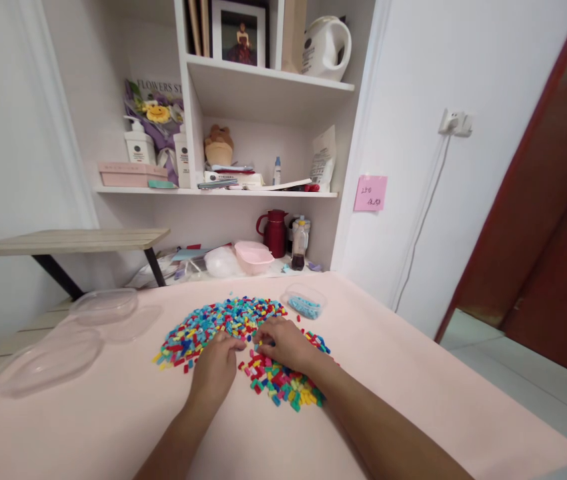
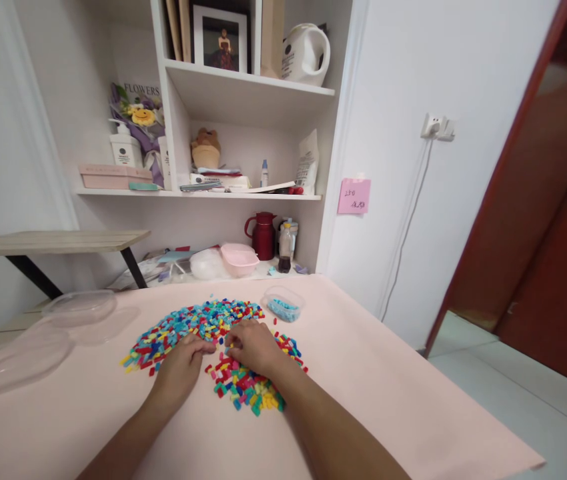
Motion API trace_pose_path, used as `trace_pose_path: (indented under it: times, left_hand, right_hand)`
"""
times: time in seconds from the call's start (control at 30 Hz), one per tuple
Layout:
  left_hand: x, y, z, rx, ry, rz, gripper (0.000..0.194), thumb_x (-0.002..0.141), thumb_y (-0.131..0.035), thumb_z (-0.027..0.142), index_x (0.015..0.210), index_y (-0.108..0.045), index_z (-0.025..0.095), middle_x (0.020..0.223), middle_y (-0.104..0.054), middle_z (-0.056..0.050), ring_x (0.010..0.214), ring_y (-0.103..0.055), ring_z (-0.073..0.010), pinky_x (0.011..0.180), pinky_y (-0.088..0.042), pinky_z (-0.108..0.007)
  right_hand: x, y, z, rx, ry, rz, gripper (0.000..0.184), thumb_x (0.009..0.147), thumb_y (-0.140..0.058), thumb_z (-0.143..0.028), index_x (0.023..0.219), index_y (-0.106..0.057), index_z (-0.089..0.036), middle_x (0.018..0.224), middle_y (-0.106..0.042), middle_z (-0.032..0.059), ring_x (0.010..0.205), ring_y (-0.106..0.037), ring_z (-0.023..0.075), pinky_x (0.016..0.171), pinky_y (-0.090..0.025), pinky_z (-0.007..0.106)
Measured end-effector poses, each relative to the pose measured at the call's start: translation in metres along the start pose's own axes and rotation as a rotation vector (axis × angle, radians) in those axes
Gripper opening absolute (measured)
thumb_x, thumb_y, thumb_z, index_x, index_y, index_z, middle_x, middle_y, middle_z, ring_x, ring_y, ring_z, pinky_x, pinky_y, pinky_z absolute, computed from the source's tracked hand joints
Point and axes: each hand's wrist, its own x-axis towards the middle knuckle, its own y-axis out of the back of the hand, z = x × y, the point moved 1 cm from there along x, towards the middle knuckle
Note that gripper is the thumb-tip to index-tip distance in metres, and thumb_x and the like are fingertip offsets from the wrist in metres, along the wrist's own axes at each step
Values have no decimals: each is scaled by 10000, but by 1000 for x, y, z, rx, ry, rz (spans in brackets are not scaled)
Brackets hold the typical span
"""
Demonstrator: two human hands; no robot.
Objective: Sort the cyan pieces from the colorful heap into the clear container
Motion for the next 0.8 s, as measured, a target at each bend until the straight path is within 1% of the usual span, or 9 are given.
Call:
trace_pose_path:
  times: [0.1,0.17,0.27,0.33,0.37,0.43,0.5,0.63,0.8]
  left_hand:
    - [0,0,1,-1,6,-4,381,819,-421,9,813,-738,220,934,-687,-34,931,-634,-159,854,-472,-295]
    - [0,1,1,0,11,-9,379,825,-419,12,818,-737,218,934,-685,-34,925,-636,-156,846,-474,-293]
    - [-1,1,2,4,14,-13,386,824,-414,2,825,-735,219,941,-684,-28,928,-634,-149,849,-472,-289]
    - [0,1,2,7,15,-13,387,827,-413,2,831,-735,218,943,-684,-29,931,-631,-151,849,-471,-291]
    - [0,0,2,10,17,-13,387,831,-412,6,837,-736,217,945,-683,-31,933,-630,-153,850,-471,-294]
    - [0,0,2,13,18,-12,388,839,-408,12,852,-738,216,952,-683,-37,939,-628,-160,850,-470,-301]
    - [-1,-1,2,13,18,-12,386,846,-406,19,862,-739,214,960,-681,-42,942,-630,-165,848,-471,-305]
    - [-2,1,4,7,11,-9,381,856,-409,30,874,-742,215,963,-681,-42,926,-636,-163,837,-476,-302]
    - [-2,3,7,-1,3,1,385,845,-413,18,865,-744,214,943,-684,-41,911,-638,-160,840,-479,-302]
  right_hand:
    - [0,-1,1,2,10,-2,112,737,-646,-132,803,-691,-210,820,-658,19,823,-584,176,762,-420,253]
    - [0,-1,0,4,18,-2,125,733,-630,-107,784,-688,-205,811,-656,18,819,-584,173,758,-420,246]
    - [0,-1,0,14,32,5,207,731,-628,-87,874,-706,-214,852,-668,19,846,-594,168,772,-428,239]
    - [-1,-1,2,21,39,11,228,743,-650,-113,929,-718,-225,894,-679,24,878,-603,173,803,-435,249]
    - [-1,-2,3,23,43,12,211,751,-668,-142,934,-725,-230,904,-683,27,888,-606,178,818,-437,257]
    - [-1,-4,6,25,50,10,158,760,-704,-210,912,-739,-237,901,-691,28,894,-613,188,837,-440,273]
    - [-1,-5,9,22,55,13,146,760,-725,-251,904,-746,-244,901,-698,27,908,-614,197,848,-439,284]
    - [0,-6,11,-1,65,20,165,763,-733,-275,926,-752,-262,940,-705,33,942,-605,219,869,-422,315]
    - [0,-5,7,-11,85,23,104,775,-721,-271,874,-751,-284,915,-704,14,930,-597,213,867,-402,321]
